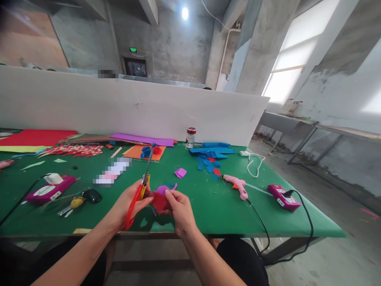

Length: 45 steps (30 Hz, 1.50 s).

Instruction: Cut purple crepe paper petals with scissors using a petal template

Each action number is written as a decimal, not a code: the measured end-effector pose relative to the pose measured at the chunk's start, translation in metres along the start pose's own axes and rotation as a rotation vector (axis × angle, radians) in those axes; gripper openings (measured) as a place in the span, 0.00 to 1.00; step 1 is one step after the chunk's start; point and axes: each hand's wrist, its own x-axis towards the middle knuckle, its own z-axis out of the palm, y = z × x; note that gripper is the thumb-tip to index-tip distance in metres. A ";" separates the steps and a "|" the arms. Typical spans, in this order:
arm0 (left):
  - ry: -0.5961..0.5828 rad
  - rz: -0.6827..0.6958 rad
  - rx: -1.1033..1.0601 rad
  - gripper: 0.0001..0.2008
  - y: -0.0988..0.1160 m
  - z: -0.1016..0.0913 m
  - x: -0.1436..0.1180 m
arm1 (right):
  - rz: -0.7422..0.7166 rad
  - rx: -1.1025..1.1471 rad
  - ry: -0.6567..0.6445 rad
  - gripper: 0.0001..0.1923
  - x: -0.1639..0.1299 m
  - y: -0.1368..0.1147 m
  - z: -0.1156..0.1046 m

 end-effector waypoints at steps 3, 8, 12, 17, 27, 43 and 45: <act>-0.012 -0.011 0.044 0.07 -0.006 -0.005 0.003 | -0.012 -0.024 0.000 0.24 0.004 -0.004 -0.007; -0.016 -0.015 0.071 0.07 -0.017 -0.019 0.009 | -0.057 -0.056 0.083 0.23 0.017 -0.013 -0.024; -0.016 -0.023 0.116 0.09 -0.029 -0.028 0.007 | -0.132 -0.137 0.195 0.18 0.036 -0.027 -0.052; 0.051 -0.001 0.213 0.09 -0.044 -0.034 0.005 | -0.111 -0.271 0.271 0.13 0.075 -0.048 -0.086; 0.060 -0.054 0.060 0.09 -0.051 -0.031 0.009 | 0.192 -0.491 0.165 0.13 0.152 -0.040 -0.077; 0.115 -0.108 0.152 0.12 -0.082 -0.033 0.006 | -0.084 -0.994 0.248 0.10 0.159 -0.039 -0.091; 0.144 -0.100 0.156 0.13 -0.079 -0.035 0.007 | -0.214 -1.075 0.222 0.05 0.156 -0.044 -0.093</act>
